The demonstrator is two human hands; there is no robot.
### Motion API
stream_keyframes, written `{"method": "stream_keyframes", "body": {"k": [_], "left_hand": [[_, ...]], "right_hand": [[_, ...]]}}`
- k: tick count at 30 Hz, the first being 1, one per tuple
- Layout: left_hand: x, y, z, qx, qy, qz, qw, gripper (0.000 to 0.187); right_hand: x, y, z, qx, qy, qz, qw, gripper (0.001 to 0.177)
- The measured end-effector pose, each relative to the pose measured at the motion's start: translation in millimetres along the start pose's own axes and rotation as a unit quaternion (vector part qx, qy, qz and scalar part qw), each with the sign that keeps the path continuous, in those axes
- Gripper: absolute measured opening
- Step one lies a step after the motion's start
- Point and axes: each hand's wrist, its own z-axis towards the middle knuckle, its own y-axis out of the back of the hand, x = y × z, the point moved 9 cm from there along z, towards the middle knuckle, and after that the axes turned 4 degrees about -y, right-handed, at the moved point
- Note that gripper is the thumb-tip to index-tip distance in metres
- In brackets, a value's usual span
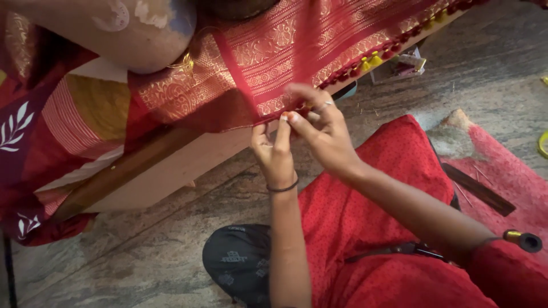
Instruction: Making and attaching gold thread tassels to the edge of a red saree.
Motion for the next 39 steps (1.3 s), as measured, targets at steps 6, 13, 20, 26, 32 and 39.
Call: {"method": "stream_keyframes", "body": {"k": [6, 13, 20, 26, 32, 39], "left_hand": [[12, 3, 19, 0.049, 0.035, -0.123, 0.991, 0.022], [58, 5, 20, -0.004, 0.194, -0.014, 0.981, 0.033], [52, 1, 20, -0.075, 0.125, -0.053, 0.988, 0.019], [55, 1, 20, -0.082, 0.108, -0.065, 0.989, 0.018], [39, -8, 20, -0.089, 0.086, -0.076, 0.989, 0.019], [44, -5, 21, -0.099, 0.079, -0.083, 0.989, 0.017]], "right_hand": [[-21, 11, 10, 0.044, -0.071, -0.134, 0.987, 0.013], [14, 3, 17, 0.115, 0.082, -0.362, 0.921, 0.015], [11, -1, 18, 0.180, 0.133, -0.372, 0.901, 0.011], [8, 1, 20, 0.186, 0.149, -0.386, 0.891, 0.008], [10, -1, 21, 0.197, 0.151, -0.391, 0.886, 0.008], [10, -3, 21, 0.214, 0.156, -0.381, 0.886, 0.007]]}}
